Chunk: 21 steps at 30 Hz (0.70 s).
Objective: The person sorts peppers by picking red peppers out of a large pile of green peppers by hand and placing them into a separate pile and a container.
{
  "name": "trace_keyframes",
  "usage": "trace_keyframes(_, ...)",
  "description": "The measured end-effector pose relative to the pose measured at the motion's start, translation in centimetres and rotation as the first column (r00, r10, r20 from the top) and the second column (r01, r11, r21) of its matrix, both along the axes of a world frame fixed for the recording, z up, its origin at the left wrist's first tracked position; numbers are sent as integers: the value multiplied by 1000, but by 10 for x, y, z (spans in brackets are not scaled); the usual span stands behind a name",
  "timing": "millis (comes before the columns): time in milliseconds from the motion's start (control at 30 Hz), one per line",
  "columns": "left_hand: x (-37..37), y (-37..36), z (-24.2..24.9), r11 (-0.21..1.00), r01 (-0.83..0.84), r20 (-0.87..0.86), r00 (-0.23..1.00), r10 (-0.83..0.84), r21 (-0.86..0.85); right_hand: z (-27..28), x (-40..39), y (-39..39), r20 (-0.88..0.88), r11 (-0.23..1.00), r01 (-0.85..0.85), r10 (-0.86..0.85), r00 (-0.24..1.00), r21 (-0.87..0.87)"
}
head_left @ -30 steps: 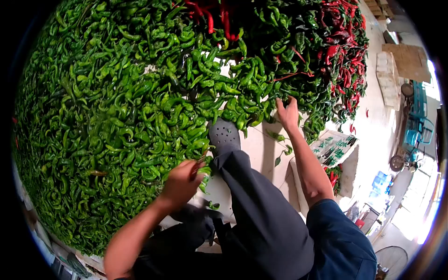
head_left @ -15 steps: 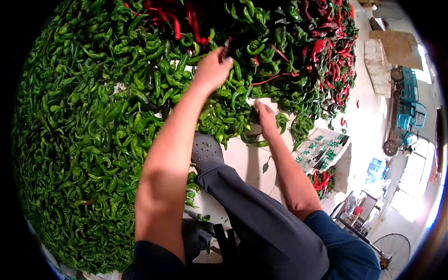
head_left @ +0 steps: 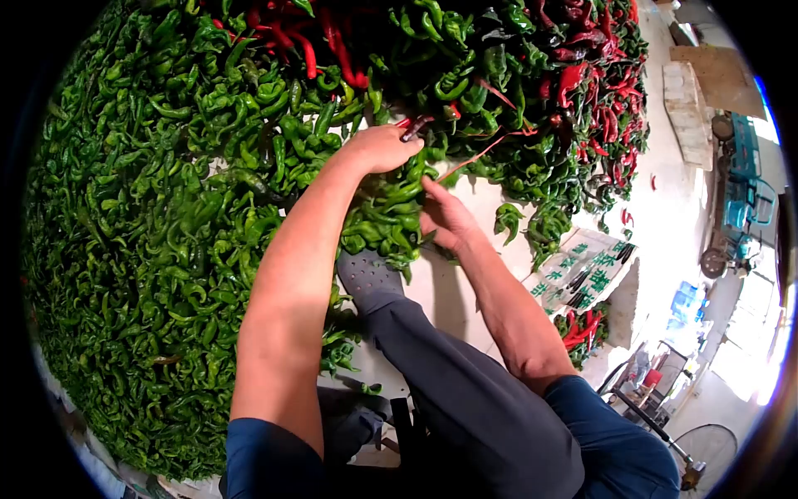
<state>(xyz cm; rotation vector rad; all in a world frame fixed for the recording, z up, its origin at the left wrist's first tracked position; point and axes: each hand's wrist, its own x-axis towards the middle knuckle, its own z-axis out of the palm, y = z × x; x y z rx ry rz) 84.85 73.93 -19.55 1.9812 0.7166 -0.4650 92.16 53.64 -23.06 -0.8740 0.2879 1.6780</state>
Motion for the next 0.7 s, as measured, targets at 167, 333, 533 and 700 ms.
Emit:
trace_keyframes(167,-68,29,9,960,-104,-154,986,65,-259,-2,-51,15,-121,995,-66,75,990,80)
trace_keyframes(333,-172,34,44,965,-175,-219,967,131,-194,34,-119,64,157,881,-444,421,893,163)
trace_keyframes(533,-340,61,181,923,-381,-382,848,368,45,117,-247,134,815,563,-795,339,471,226)
trace_keyframes(700,-475,35,265,569,-688,-267,505,821,450,188,-221,115,942,174,-928,8,337,330)
